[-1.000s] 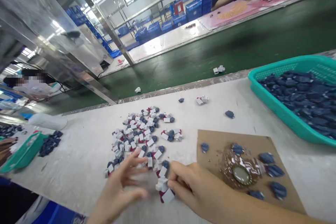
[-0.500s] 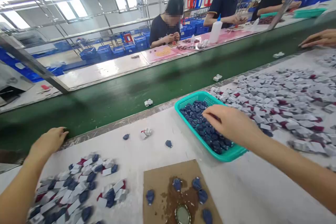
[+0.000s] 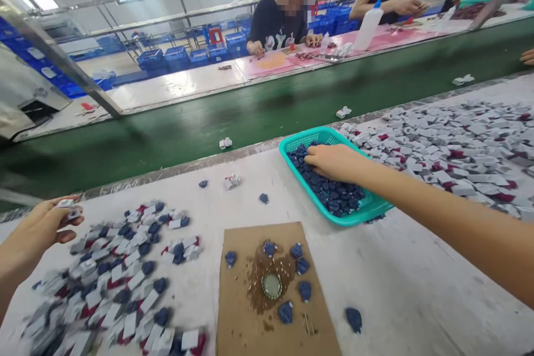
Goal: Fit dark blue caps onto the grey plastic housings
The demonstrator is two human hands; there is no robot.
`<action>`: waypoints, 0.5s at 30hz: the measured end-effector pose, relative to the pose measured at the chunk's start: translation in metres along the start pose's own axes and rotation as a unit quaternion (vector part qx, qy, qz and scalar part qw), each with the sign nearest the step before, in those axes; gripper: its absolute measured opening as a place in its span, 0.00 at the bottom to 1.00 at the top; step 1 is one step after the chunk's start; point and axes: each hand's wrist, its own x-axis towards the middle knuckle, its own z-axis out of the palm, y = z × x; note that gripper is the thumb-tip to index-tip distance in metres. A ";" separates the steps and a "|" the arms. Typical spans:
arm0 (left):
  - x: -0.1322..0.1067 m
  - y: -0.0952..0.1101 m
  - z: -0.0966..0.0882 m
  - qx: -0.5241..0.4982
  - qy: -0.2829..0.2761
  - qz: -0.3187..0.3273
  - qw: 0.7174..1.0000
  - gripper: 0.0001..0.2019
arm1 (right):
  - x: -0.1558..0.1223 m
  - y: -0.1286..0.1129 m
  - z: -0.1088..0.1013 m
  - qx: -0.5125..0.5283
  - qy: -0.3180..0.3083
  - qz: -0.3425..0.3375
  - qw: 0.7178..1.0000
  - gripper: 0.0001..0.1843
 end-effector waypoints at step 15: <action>-0.244 -0.059 0.055 -0.360 -0.224 -0.108 0.899 0.16 | -0.121 -0.167 -0.013 0.387 0.122 -0.061 0.912 0.09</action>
